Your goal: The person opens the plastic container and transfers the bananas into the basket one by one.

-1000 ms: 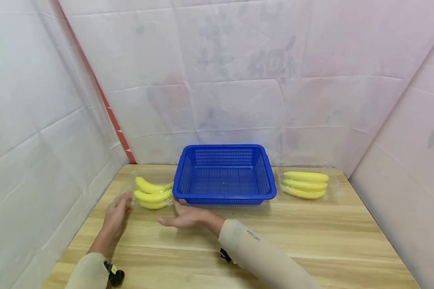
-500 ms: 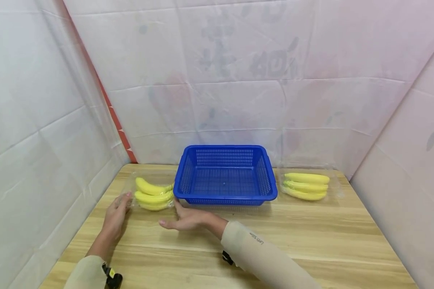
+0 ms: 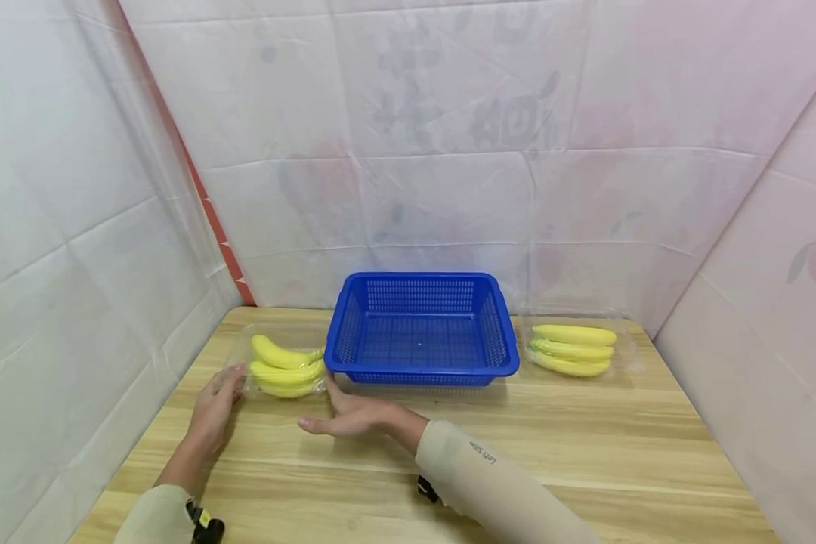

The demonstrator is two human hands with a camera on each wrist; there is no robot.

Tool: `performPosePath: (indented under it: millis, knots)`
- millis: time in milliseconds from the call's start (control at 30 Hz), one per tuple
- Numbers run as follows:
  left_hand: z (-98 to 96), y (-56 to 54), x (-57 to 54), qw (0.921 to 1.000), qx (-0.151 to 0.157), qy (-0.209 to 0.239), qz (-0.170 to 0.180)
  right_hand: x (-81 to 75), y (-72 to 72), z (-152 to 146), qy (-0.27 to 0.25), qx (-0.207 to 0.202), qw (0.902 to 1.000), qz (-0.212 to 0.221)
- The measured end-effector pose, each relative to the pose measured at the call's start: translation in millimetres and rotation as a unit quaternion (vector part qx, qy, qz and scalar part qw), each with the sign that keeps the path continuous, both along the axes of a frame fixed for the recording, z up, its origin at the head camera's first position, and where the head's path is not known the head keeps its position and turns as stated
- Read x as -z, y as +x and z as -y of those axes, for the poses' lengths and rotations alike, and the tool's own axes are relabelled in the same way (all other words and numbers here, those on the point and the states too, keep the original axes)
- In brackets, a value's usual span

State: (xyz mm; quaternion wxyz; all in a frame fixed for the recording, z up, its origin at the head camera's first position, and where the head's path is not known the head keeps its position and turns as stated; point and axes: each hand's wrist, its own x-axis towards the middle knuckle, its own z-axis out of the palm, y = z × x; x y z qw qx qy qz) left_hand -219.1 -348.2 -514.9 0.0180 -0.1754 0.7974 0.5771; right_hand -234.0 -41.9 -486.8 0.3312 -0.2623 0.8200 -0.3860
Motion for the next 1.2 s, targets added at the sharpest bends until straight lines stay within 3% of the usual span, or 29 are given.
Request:
performPosePath:
  millis: [300,667,933,1200]
  knots:
    - [0.9,9.4,-3.5,0.9999,0.009,-0.008,0.006,2.3,2.7,-0.5,-0.004,-0.023,0.9997,-0.009]
    - [-1.9,11.4,-2.4,1.0,-0.003,-0.002,0.0,-0.7,4.5,-3.9,-0.007,-0.03,0.9994,-0.015]
    - [-1.6,11.8,-6.3,0.9997,0.019,-0.012,0.012,-3.8,0.7,-9.9,-0.039,-0.023,0.9988,0.015]
    - [-0.2,17.2,-13.5,0.9986,0.044,0.001,0.029,-0.3,4.0,-13.6,-0.05,-0.021,0.9984,-0.013]
